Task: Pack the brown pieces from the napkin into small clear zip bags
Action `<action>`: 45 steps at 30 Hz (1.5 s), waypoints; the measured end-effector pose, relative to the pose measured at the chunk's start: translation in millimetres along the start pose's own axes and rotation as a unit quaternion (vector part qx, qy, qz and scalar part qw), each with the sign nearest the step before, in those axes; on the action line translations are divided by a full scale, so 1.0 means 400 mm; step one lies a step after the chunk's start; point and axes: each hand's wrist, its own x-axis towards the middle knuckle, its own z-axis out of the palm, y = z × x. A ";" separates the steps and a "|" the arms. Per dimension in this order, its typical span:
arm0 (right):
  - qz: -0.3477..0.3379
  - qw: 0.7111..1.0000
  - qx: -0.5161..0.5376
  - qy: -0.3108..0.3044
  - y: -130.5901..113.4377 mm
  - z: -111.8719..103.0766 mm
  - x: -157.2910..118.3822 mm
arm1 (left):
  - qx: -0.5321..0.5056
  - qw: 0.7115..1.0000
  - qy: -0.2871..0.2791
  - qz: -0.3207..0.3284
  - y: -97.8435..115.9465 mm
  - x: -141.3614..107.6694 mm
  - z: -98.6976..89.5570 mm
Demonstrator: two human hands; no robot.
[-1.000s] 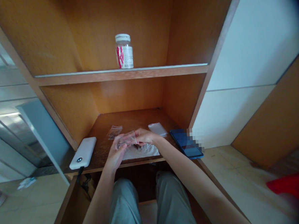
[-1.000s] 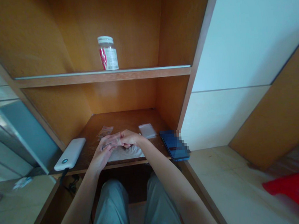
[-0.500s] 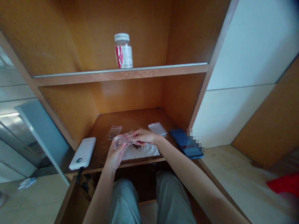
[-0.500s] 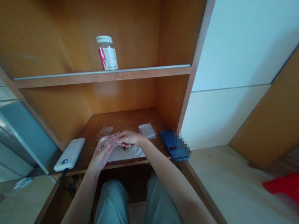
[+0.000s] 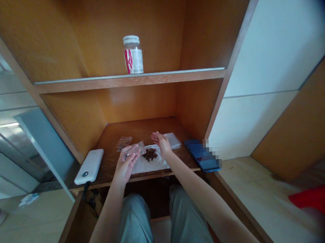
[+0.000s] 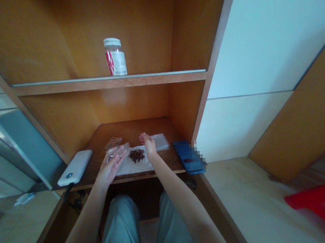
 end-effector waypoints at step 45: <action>-0.018 0.993 0.099 0.057 0.089 0.012 -0.020 | 0.349 0.934 -0.076 -0.031 0.002 0.150 0.030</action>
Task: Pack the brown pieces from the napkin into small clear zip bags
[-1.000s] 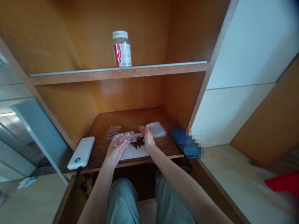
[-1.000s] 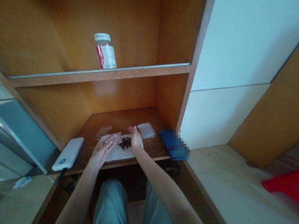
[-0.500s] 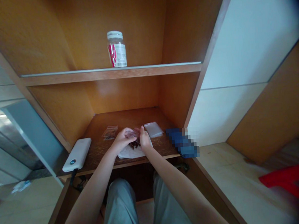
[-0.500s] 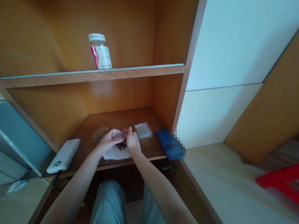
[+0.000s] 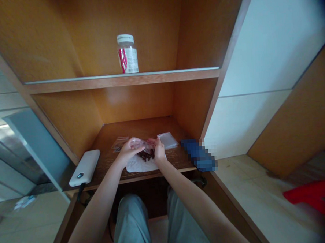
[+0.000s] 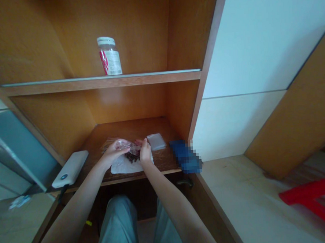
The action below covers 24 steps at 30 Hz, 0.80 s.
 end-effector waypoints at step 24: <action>-0.209 0.969 -0.112 -0.068 -0.033 0.019 -0.027 | -0.236 0.971 0.018 0.009 -0.038 -0.024 -0.016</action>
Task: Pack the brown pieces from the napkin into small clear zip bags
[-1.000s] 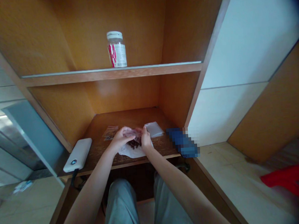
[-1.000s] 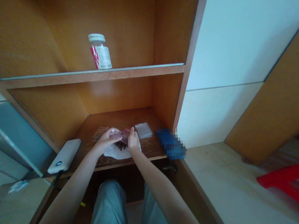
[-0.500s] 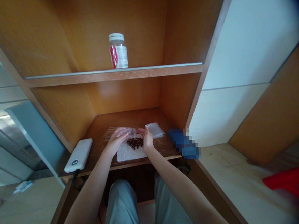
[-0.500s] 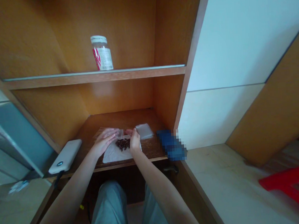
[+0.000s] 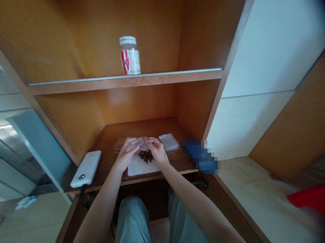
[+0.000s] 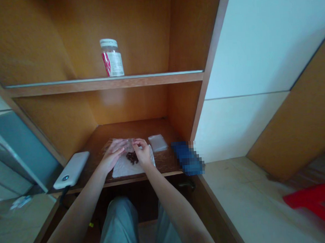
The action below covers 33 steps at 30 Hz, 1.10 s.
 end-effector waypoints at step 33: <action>-0.022 0.998 -0.056 -0.033 0.025 -0.058 0.040 | 0.145 0.985 0.089 -0.029 -0.014 -0.013 -0.024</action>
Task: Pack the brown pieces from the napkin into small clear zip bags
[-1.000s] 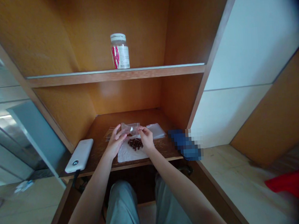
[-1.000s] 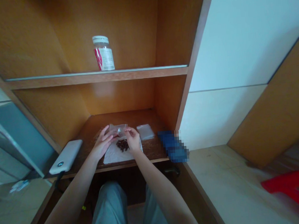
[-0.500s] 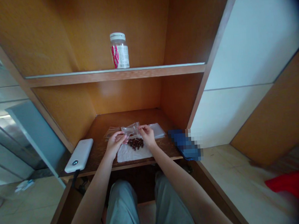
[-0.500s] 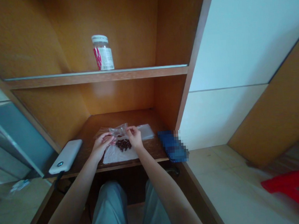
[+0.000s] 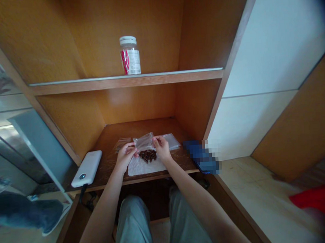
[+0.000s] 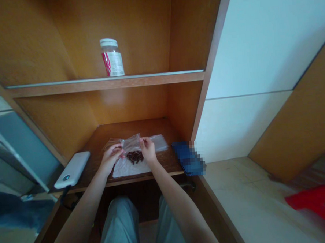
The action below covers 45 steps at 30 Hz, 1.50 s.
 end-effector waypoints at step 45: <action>0.159 0.960 0.185 -0.140 -0.041 0.011 -0.025 | 0.031 0.995 -0.090 -0.023 0.018 -0.019 0.013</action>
